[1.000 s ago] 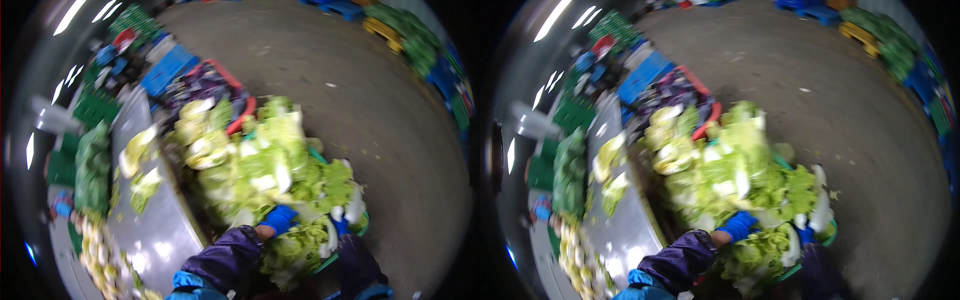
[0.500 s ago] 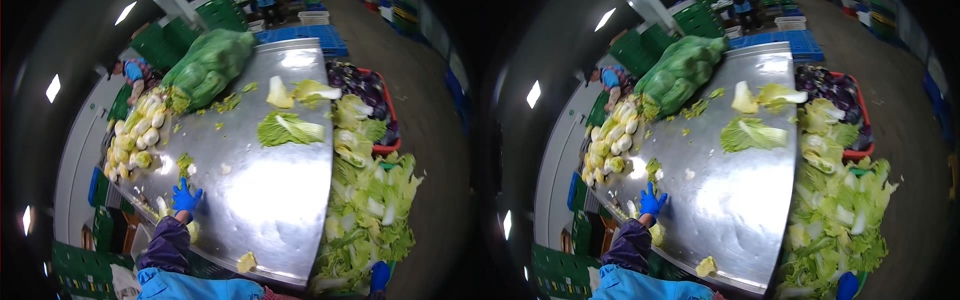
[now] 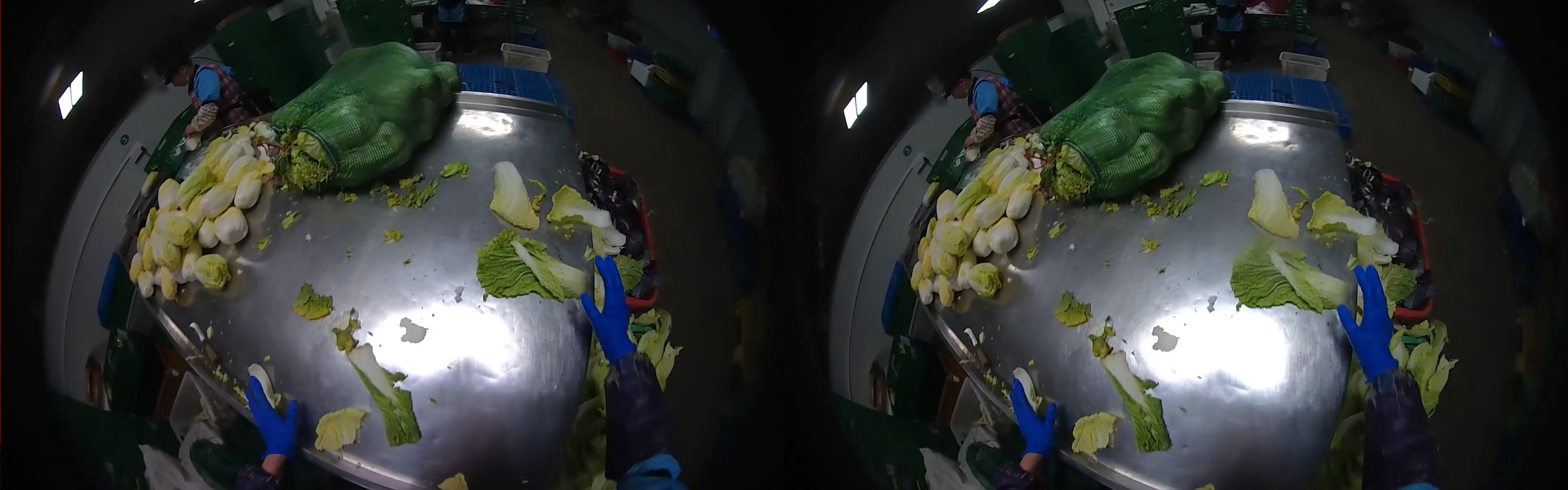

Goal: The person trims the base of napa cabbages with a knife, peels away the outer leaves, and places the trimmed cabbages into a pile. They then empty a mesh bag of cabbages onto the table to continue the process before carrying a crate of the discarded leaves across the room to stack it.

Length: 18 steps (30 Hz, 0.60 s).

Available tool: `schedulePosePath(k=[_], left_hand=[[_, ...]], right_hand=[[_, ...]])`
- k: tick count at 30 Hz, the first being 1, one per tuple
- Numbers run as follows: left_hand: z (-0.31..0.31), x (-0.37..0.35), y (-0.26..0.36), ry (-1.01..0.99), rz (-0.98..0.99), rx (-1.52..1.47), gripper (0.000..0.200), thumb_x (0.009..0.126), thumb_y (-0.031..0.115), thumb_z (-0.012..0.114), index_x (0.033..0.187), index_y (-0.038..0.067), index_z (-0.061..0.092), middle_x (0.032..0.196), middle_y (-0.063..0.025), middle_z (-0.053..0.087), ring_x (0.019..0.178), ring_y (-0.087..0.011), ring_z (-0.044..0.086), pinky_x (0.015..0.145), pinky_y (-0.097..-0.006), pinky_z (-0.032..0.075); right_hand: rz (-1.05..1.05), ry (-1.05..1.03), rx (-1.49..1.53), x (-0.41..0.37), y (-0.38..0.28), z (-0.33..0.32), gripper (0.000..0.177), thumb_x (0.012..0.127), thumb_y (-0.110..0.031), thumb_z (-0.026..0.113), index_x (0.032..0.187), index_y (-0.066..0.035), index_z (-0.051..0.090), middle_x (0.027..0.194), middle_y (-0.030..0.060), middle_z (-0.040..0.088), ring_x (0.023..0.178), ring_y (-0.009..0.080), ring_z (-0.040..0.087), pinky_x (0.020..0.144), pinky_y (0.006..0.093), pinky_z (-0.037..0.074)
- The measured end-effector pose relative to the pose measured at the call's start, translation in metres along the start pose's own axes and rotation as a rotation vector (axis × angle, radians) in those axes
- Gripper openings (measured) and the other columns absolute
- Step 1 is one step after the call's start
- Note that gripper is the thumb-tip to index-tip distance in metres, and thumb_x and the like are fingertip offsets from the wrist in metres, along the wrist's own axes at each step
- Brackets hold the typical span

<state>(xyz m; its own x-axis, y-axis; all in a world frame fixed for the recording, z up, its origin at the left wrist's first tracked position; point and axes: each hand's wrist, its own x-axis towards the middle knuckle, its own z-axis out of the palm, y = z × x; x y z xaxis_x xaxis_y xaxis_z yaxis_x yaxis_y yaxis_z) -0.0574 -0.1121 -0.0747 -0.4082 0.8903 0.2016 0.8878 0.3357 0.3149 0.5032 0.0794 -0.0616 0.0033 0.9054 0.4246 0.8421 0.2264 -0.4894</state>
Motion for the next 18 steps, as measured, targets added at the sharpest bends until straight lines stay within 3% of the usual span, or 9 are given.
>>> schedulePosePath(k=[2,3,4,7,9,13,15,16,18], left_hand=[[0.024,0.018,-0.005,-0.062,-0.027,-0.072,0.084,0.075,0.028,0.062,0.139,0.002,0.015,0.139,-0.0276,0.021,0.129,-0.0417,0.019,0.105,-0.0443,0.017],[0.037,0.025,0.015,-0.151,-0.262,0.156,0.083,0.075,0.028,0.062,0.139,0.001,0.015,0.14,-0.025,0.021,0.13,-0.0404,0.019,0.106,-0.045,0.016],[0.043,0.03,0.034,-0.133,-0.193,0.296,0.083,0.076,0.029,0.061,0.139,0.001,0.015,0.141,-0.0231,0.022,0.129,-0.0404,0.021,0.105,-0.0458,0.016],[0.069,0.076,0.047,-0.031,0.086,0.011,0.08,0.078,0.029,0.059,0.139,0.003,0.015,0.141,-0.0219,0.022,0.129,-0.0375,0.024,0.106,-0.0431,0.018],[0.089,0.128,0.076,-0.036,0.233,-0.474,0.075,0.081,0.026,0.056,0.14,0.004,0.015,0.142,-0.0198,0.022,0.13,-0.0333,0.025,0.105,-0.0397,0.022],[0.153,0.265,0.154,0.001,0.308,-0.657,0.066,0.086,0.027,0.052,0.14,0.006,0.018,0.141,-0.0176,0.026,0.13,-0.0295,0.026,0.103,-0.0368,0.027],[0.195,0.331,0.194,-0.101,0.319,-0.521,0.066,0.087,0.035,0.049,0.139,0.006,0.019,0.139,-0.018,0.03,0.129,-0.0281,0.028,0.102,-0.0396,0.026],[0.216,0.346,0.217,-0.063,0.359,-0.397,0.068,0.085,0.048,0.047,0.139,0.014,0.023,0.138,-0.018,0.029,0.127,-0.0343,0.028,0.1,-0.0476,0.024],[0.225,0.341,0.271,-0.088,0.158,-0.082,0.065,0.078,0.06,0.048,0.134,0.033,0.033,0.141,-0.0131,0.026,0.124,-0.0454,0.024,0.1,-0.0556,0.017]], right_hand=[[-0.037,0.0,-0.148,0.054,0.018,0.023,0.074,0.076,-0.019,0.066,0.138,-0.016,0.026,0.141,0.0136,0.025,0.127,0.0305,0.03,0.101,0.0375,0.03],[-0.035,0.013,-0.158,0.076,0.039,0.041,0.074,0.076,-0.019,0.066,0.138,-0.016,0.026,0.141,0.0136,0.025,0.127,0.0305,0.03,0.101,0.0375,0.03],[0.038,0.074,-0.148,0.093,0.067,0.062,0.076,0.075,-0.027,0.066,0.138,-0.018,0.025,0.142,0.0136,0.024,0.127,0.0326,0.03,0.101,0.0381,0.03],[0.236,0.103,-0.178,0.145,0.102,0.122,0.08,0.074,-0.044,0.063,0.139,-0.022,0.022,0.143,0.0137,0.023,0.127,0.036,0.029,0.101,0.0418,0.029],[0.458,0.012,-0.258,0.159,0.072,0.137,0.083,0.072,-0.064,0.053,0.139,-0.026,0.022,0.142,0.0152,0.024,0.126,0.0389,0.029,0.1,0.0529,0.022],[0.226,-0.084,-0.113,0.201,0.026,0.189,0.081,0.071,-0.066,0.051,0.138,-0.029,0.024,0.141,0.0158,0.026,0.127,0.0384,0.027,0.098,0.0609,0.016],[0.153,-0.233,-0.236,0.213,-0.009,0.207,0.085,0.068,-0.069,0.052,0.138,-0.03,0.024,0.142,0.0141,0.025,0.129,0.0379,0.023,0.098,0.0645,0.01],[0.07,-0.286,-0.284,0.213,-0.02,0.216,0.084,0.067,-0.07,0.052,0.137,-0.034,0.024,0.143,0.0114,0.022,0.131,0.0358,0.018,0.099,0.0658,0.005],[-0.043,-0.28,-0.323,0.206,-0.025,0.227,0.07,0.069,-0.068,0.052,0.131,-0.039,0.036,0.143,0.0087,0.021,0.132,0.0347,0.014,0.097,0.0683,0.003]])
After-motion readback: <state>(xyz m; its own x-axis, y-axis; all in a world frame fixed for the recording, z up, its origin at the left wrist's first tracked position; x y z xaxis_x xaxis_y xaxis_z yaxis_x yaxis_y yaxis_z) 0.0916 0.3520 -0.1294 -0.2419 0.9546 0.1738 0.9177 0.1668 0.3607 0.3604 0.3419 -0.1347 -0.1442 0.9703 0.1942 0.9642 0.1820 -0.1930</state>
